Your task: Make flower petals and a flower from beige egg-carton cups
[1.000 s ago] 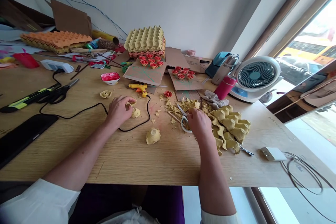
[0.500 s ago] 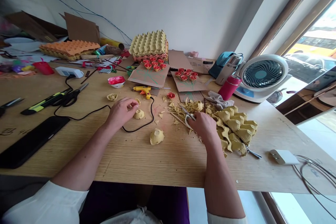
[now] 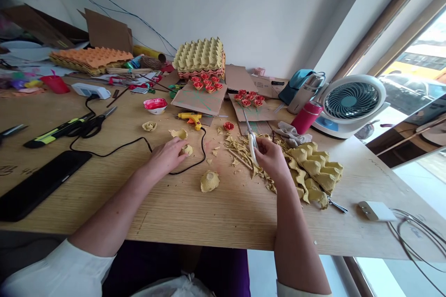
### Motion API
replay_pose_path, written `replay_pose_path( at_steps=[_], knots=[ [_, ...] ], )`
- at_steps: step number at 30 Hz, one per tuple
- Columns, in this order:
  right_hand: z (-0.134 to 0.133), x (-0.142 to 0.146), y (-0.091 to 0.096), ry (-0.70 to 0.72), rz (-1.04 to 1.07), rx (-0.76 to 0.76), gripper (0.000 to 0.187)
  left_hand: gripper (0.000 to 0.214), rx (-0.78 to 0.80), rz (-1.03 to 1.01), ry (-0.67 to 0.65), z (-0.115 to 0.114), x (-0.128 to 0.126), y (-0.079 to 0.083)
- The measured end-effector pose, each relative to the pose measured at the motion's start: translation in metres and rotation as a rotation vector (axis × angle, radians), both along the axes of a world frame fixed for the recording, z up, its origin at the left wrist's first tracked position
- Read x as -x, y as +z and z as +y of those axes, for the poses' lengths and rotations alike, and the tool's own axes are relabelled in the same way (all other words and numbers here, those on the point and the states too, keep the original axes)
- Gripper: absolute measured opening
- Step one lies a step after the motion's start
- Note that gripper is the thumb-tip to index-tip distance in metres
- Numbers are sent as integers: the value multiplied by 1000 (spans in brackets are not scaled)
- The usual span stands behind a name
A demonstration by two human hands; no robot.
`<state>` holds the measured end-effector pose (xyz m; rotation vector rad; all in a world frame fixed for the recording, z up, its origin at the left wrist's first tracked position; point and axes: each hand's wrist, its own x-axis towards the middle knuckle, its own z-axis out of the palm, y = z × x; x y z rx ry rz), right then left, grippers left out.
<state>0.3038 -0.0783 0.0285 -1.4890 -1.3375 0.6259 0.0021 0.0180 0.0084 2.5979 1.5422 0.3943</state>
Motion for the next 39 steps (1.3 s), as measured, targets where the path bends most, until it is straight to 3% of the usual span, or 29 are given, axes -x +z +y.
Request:
replay_pose_path(
  at_steps=[9, 15, 19, 23, 28, 32, 35, 39],
  knots=[
    [-11, 45, 1, 310, -376, 117, 26, 21, -69, -121, 95, 3, 1, 5],
    [-20, 84, -11, 360, -624, 127, 22, 24, -261, -359, 182, 5, 9, 16],
    [-20, 91, -12, 332, -644, 81, 22, 28, -294, -573, 217, 9, 12, 19],
    [-12, 78, -8, 200, -592, 58, 24, 31, -44, -957, 179, 15, 9, 17],
    [5, 43, -14, -192, -720, 4, 28, 39, 594, -1360, 0, 12, -2, 13],
    [11, 23, -20, -340, -817, 99, 32, 33, 1000, -1514, -122, 1, -10, 12],
    [10, 19, -19, -381, -817, 152, 32, 26, 1186, -1582, -119, -5, -14, 12],
    [7, 21, -15, -435, -754, 89, 32, 22, 1311, -1626, -87, -8, -16, 11]
  ],
)
